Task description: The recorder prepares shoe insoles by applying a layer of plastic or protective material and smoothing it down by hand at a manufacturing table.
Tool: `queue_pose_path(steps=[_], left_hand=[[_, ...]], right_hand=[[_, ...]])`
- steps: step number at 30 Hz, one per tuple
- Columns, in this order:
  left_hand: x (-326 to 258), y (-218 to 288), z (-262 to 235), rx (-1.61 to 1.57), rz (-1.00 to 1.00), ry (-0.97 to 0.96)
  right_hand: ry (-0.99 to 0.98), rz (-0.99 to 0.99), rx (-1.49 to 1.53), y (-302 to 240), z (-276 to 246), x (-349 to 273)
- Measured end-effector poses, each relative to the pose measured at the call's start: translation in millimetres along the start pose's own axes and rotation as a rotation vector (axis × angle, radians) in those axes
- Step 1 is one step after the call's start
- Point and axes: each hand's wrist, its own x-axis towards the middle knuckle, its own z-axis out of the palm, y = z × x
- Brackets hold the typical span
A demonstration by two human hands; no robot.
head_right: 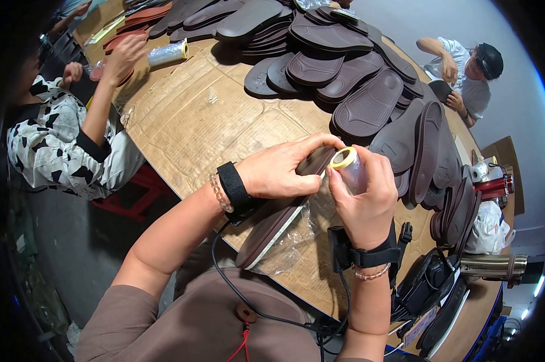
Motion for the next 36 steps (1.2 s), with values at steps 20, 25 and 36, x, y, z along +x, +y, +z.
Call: queue_pose_path(steps=[20,25,36], left_hand=[[4.3,3.7,16.4,0.086,-0.024,0.061],[3.1,7.3,18.4,0.134,-0.087,0.036],[-0.6,20.8,32.0,0.304,-0.09,0.004]], right_hand=[[0.024,-0.019,0.038,8.0,3.9,-0.6],[0.127,0.01,0.064,6.7,17.2,0.1],[0.282,0.372,0.514,33.3,-4.4,24.1]])
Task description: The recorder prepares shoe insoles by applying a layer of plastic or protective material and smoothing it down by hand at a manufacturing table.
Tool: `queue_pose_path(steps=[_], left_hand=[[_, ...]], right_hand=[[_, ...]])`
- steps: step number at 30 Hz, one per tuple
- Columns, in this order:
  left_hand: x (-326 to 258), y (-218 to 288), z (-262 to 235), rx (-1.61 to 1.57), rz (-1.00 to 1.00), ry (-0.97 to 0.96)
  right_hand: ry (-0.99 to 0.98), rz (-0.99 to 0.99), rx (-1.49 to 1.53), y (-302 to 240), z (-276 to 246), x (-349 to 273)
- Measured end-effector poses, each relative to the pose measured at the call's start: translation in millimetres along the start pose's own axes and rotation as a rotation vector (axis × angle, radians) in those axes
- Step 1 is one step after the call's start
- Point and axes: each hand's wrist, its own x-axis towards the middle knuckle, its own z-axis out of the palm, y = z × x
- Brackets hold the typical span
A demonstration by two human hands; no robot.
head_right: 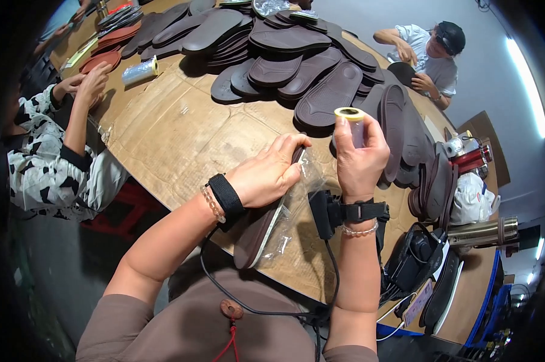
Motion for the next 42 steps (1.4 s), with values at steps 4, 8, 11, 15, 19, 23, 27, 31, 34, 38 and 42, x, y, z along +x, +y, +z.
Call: queue_pose_path(steps=[4,8,11,15,19,23,27,31,34,38,42], left_hand=[[1.0,-4.0,-0.3,-0.014,0.014,-0.009],[-4.0,-6.0,-8.2,-0.095,-0.039,-0.003],[-5.4,-12.0,-5.6,-0.115,-0.028,0.037],[-5.0,-12.2,-2.1,-0.194,0.03,0.054],[-15.4,-20.9,-6.9,-0.247,0.008,0.091],[-14.7,-19.5,-5.8,-0.323,0.026,0.096],[-14.9,-11.6,-6.6,-0.307,0.021,0.097],[-16.7,-16.2,-5.1,-0.313,0.005,0.096],[-16.9,-17.8,-3.7,-0.293,0.048,0.133],[-14.2,-19.1,0.4,-0.271,0.059,0.132],[-8.2,-21.7,-5.9,-0.286,0.08,0.089]], right_hand=[[0.027,0.127,0.248,6.3,-14.2,14.6],[0.295,0.335,0.73,46.8,-76.3,46.7],[0.602,0.424,0.817,82.3,-129.8,67.6],[0.48,0.1,-0.206,119.5,-261.0,67.2],[-0.012,0.235,-1.195,73.8,-226.4,24.2],[-0.227,0.344,-1.548,69.3,-207.1,-5.3],[-0.139,-0.094,-1.017,66.7,-170.3,-12.0],[-0.448,0.112,-0.035,-6.7,-79.0,-7.3],[-0.64,0.086,0.039,-32.9,-39.0,1.5],[-0.778,0.279,0.114,-17.8,-14.4,16.5],[-0.876,0.478,0.018,-20.8,-9.3,21.3]])
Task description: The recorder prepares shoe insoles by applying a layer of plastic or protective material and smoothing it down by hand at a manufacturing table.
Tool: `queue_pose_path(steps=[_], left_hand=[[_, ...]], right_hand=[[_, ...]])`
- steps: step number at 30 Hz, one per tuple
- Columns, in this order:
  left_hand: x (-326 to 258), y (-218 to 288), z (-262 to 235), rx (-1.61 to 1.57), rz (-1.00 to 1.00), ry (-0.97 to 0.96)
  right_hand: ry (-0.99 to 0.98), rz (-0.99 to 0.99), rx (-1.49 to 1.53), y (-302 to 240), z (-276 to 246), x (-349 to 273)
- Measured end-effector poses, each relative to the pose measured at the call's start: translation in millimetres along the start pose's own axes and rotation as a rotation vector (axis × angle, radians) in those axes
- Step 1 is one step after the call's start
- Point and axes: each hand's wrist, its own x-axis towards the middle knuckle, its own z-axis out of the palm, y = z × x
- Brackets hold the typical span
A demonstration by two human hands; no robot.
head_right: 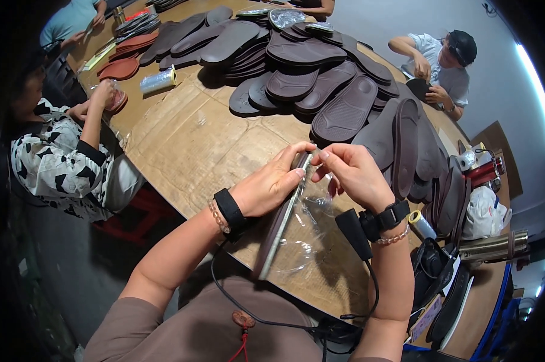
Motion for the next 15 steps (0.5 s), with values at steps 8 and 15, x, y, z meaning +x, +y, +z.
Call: queue_pose_path(steps=[8,15], left_hand=[[3.3,-0.1,-3.3,-0.011,-0.014,-0.083],[2.5,1.0,-1.8,0.021,-0.032,-0.094]], right_hand=[[-0.015,0.036,0.063,13.2,7.7,-7.0],[0.031,-0.007,0.047,12.7,12.5,-9.0]])
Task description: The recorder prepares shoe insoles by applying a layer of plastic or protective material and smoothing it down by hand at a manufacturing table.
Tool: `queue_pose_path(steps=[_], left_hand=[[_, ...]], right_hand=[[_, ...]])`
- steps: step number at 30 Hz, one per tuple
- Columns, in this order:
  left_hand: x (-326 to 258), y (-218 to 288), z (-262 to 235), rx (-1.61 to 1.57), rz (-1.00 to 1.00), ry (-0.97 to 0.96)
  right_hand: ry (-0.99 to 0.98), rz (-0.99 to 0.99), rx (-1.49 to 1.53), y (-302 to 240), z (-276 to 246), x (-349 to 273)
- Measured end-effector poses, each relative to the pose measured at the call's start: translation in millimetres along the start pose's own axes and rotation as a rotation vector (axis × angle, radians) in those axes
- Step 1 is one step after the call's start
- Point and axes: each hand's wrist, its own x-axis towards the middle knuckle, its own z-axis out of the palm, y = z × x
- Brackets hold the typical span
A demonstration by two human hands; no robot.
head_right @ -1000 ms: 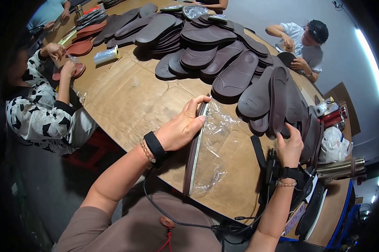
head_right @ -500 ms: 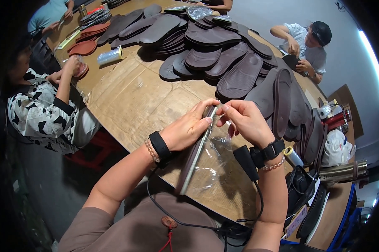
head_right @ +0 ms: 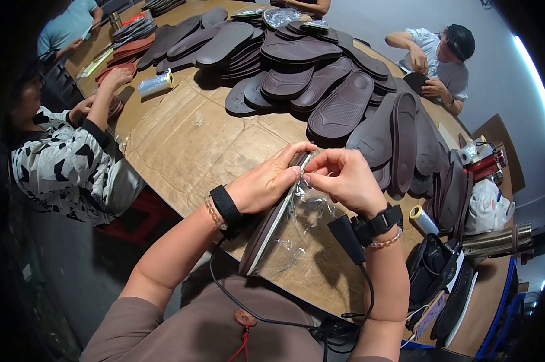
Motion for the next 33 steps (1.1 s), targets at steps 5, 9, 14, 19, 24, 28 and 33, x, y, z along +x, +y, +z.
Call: queue_pose_path(steps=[5,9,14,19,24,28,33], left_hand=[[-1.0,1.7,-0.5,0.008,0.005,-0.001],[-1.1,1.8,-0.7,0.005,0.008,0.012],[-0.4,-0.1,0.4,-0.013,0.03,0.018],[-2.1,0.3,0.4,-0.006,0.045,0.035],[-2.5,1.0,-0.6,-0.025,0.032,0.026],[-1.9,1.6,-0.9,-0.032,-0.011,0.007],[-1.7,-0.3,0.8,-0.012,0.007,0.022]], right_hand=[[0.035,0.021,-0.046,-6.1,3.1,0.6],[0.049,0.012,-0.06,-12.9,6.8,-0.1],[0.106,-0.206,-0.293,-3.4,8.3,1.0],[0.262,-0.513,-0.689,-10.6,12.9,-3.4],[0.269,-0.348,-0.449,-8.4,11.7,-5.5],[0.093,-0.272,-0.319,1.7,2.7,-0.4],[0.082,-0.18,-0.212,0.6,3.5,2.9]])
